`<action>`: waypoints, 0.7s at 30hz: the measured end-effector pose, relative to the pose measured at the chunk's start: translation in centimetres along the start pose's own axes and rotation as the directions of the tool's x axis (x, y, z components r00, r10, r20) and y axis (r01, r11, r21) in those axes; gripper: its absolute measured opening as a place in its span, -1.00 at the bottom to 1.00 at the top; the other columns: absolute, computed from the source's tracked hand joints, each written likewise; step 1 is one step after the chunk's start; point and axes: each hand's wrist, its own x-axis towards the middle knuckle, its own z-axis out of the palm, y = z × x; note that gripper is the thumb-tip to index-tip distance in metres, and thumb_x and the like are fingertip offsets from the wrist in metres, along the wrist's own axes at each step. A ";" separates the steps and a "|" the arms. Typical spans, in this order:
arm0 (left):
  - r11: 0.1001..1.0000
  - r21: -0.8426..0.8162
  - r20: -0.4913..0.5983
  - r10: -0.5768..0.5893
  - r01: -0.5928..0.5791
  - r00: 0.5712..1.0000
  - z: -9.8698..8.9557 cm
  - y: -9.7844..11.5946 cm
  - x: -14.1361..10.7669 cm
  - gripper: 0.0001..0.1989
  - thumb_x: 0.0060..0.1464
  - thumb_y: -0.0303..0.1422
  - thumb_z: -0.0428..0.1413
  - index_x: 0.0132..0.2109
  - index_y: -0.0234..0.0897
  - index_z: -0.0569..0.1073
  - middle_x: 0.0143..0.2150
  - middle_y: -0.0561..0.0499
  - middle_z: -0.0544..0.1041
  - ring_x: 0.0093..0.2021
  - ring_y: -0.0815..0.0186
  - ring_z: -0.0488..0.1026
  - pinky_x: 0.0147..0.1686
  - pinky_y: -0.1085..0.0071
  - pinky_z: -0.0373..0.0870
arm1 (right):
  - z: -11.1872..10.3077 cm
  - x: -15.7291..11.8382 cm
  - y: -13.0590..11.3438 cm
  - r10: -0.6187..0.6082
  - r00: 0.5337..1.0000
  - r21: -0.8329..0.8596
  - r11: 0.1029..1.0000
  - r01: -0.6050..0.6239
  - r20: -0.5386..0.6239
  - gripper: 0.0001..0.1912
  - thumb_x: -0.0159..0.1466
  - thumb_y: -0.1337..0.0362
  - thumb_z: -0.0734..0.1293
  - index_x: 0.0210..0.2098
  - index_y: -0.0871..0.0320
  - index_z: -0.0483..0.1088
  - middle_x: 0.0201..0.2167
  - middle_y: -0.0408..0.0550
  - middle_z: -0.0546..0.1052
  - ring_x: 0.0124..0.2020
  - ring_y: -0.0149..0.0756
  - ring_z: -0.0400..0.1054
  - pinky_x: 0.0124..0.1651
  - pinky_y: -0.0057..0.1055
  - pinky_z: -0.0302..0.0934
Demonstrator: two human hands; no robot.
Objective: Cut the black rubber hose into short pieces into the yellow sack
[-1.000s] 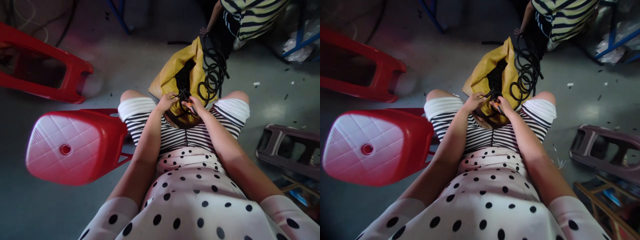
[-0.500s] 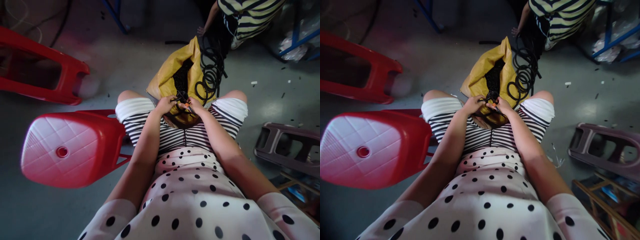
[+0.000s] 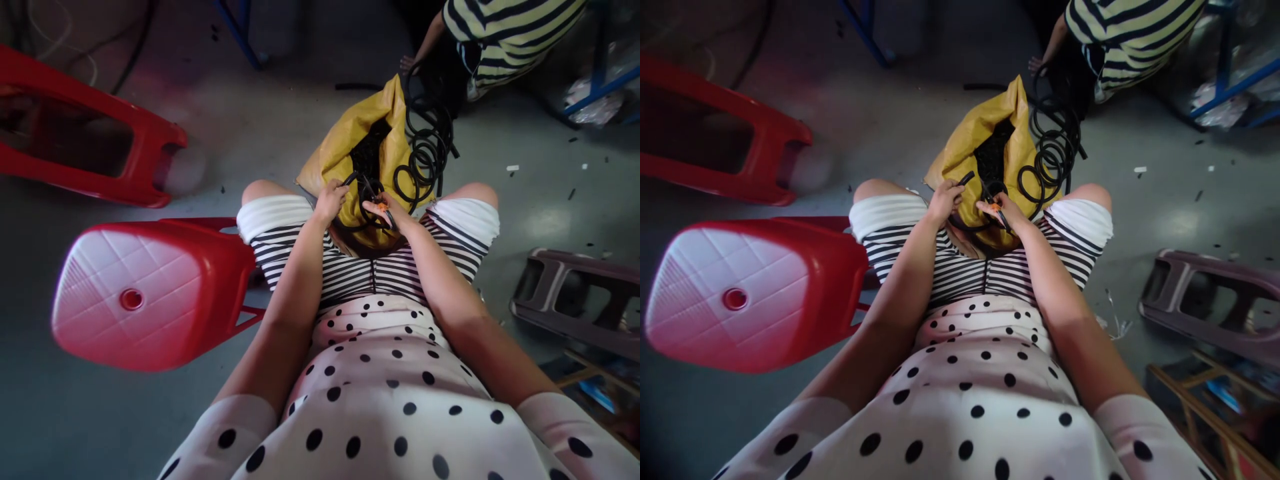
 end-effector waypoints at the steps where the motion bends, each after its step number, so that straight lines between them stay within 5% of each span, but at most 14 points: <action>1: 0.997 -0.053 0.019 -0.047 0.048 0.999 0.0 0.2 -0.1 -0.84 0.29 -0.35 0.09 -0.22 -0.14 0.22 -0.56 0.23 0.14 -0.60 0.44 0.05 -0.55 0.49 -0.04 | 0.1 -0.1 0.0 0.003 1.000 -0.023 1.000 -0.002 0.026 -0.25 0.03 -0.42 0.58 -0.23 0.03 0.30 -0.51 -0.24 0.37 -0.47 -0.36 0.21 -0.44 -0.39 0.06; 5: 0.991 -0.088 0.105 -0.093 0.102 0.990 0.3 0.6 -0.7 -0.89 0.32 -0.37 0.05 -0.17 -0.14 0.22 -0.59 0.26 0.16 -0.67 0.48 -0.02 -0.60 0.51 -0.15 | 0.4 -0.1 0.2 0.015 0.998 -0.114 0.993 -0.008 0.064 -0.31 0.08 -0.34 0.59 -0.21 0.05 0.32 -0.44 -0.21 0.42 -0.39 -0.35 0.25 -0.35 -0.41 0.08; 11: 0.997 -0.043 0.228 -0.046 0.057 0.973 0.3 0.6 -1.2 -0.83 0.30 -0.37 0.19 -0.14 -0.19 0.30 -0.59 0.25 0.30 -0.67 0.52 0.06 -0.60 0.54 -0.04 | 0.7 0.3 0.3 0.021 0.998 -0.108 0.994 -0.014 0.061 -0.36 0.13 -0.29 0.57 -0.20 0.03 0.28 -0.46 -0.25 0.39 -0.40 -0.34 0.24 -0.34 -0.41 0.09; 21: 0.993 -0.119 0.335 0.027 0.014 0.942 -0.5 -0.3 0.0 -0.73 0.21 -0.29 0.31 -0.17 -0.20 0.34 -0.57 0.20 0.39 -0.67 0.53 0.08 -0.61 0.57 -0.03 | 1.0 -0.1 0.5 -0.166 0.986 -0.235 0.958 0.162 0.000 -0.36 0.21 -0.35 0.48 -0.40 0.04 0.20 -0.52 -0.19 0.30 -0.43 -0.33 0.17 -0.35 -0.34 0.02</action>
